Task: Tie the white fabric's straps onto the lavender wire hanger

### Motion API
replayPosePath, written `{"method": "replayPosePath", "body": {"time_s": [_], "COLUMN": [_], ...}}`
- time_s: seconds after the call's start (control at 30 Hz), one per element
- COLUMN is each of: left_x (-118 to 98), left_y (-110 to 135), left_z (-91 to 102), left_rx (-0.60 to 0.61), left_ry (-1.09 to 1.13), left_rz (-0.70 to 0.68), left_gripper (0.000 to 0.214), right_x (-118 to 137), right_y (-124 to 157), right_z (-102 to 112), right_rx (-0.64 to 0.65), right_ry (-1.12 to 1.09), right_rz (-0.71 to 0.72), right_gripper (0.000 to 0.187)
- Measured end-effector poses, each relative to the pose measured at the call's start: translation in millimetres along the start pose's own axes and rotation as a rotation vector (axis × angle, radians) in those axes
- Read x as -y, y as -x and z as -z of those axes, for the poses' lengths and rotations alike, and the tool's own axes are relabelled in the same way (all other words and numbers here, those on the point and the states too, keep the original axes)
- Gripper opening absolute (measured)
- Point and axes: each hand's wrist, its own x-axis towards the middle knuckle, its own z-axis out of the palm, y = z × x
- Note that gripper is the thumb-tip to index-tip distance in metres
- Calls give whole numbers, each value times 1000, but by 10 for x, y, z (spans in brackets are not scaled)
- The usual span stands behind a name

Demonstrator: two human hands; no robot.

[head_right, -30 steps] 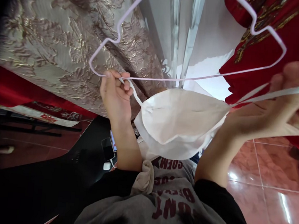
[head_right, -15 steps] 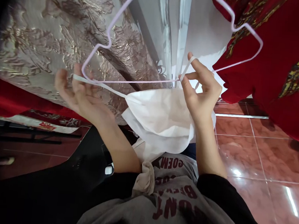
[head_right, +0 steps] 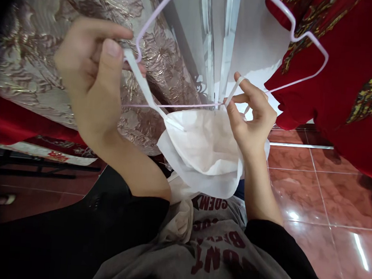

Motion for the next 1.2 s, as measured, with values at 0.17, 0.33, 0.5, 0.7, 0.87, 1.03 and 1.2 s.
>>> {"method": "replayPosePath", "body": {"time_s": [0.17,0.33,0.5,0.7,0.87,1.03,1.2], "left_x": [-65,394,642,628,610,583,620], "left_y": [-124,257,660,662,648,640,639], "left_z": [-75,-180,-512,-642,-585,-544,-529], "left_rx": [-59,-490,-569,-518,-514,-510,-452], "left_ry": [35,136,448,306,358,460,524], "left_rz": [154,72,77,93,20,64,81], "left_gripper": [14,32,26,46,36,38,37], "right_x": [35,92,150,-39,-238,96,350], "right_y": [10,33,60,39,-160,-603,-899], "right_z": [-43,-103,-190,120,789,945,855], "right_rx": [-4,-7,-4,-290,-454,-63,181], "right_ry": [25,30,46,-103,18,88,200], "right_rz": [12,31,54,91,24,-133,91], "right_gripper": [46,46,46,54,30,18,34]}}
